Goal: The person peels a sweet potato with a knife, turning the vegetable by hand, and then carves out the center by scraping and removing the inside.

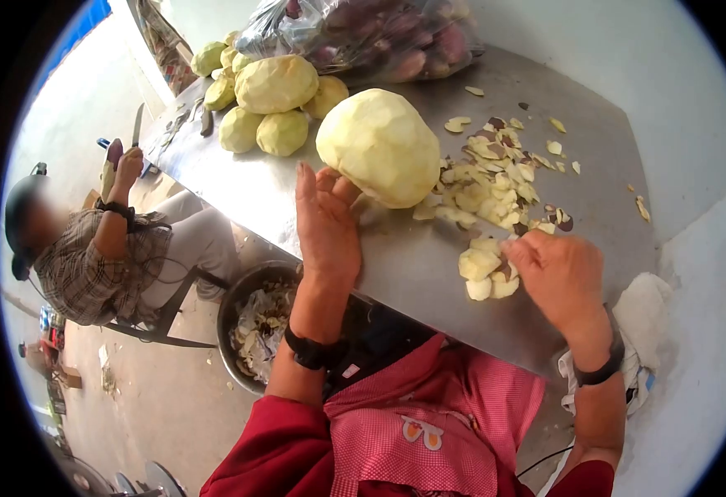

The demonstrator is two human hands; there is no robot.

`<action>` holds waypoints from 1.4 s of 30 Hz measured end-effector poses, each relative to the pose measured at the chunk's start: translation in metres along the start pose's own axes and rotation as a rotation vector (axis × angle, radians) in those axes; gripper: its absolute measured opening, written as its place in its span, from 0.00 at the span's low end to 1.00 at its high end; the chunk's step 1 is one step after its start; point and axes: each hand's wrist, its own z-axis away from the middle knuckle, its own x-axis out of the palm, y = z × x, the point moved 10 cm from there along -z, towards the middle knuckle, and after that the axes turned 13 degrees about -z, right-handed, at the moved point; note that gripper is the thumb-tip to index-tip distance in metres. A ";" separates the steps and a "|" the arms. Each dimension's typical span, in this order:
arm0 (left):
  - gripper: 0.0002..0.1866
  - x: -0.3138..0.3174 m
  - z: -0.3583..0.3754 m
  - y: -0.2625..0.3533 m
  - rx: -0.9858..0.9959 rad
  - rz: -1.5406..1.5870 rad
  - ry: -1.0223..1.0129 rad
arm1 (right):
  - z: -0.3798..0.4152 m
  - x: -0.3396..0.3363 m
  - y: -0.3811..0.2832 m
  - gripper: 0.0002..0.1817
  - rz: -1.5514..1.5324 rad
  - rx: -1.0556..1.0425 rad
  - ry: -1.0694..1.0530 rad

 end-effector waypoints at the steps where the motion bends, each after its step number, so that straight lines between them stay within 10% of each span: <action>1: 0.40 0.001 0.000 0.000 0.000 0.003 -0.003 | -0.001 -0.008 0.007 0.21 -0.001 0.022 0.045; 13: 0.35 0.006 0.000 0.000 0.013 0.002 -0.102 | 0.016 -0.004 0.048 0.18 -0.436 0.317 -0.538; 22: 0.24 0.003 -0.001 0.003 0.043 -0.359 0.064 | -0.007 -0.021 0.066 0.19 -0.527 0.359 -0.111; 42: 0.26 0.037 -0.011 0.016 0.440 -0.920 0.162 | -0.002 -0.007 0.038 0.19 -0.447 0.210 -0.223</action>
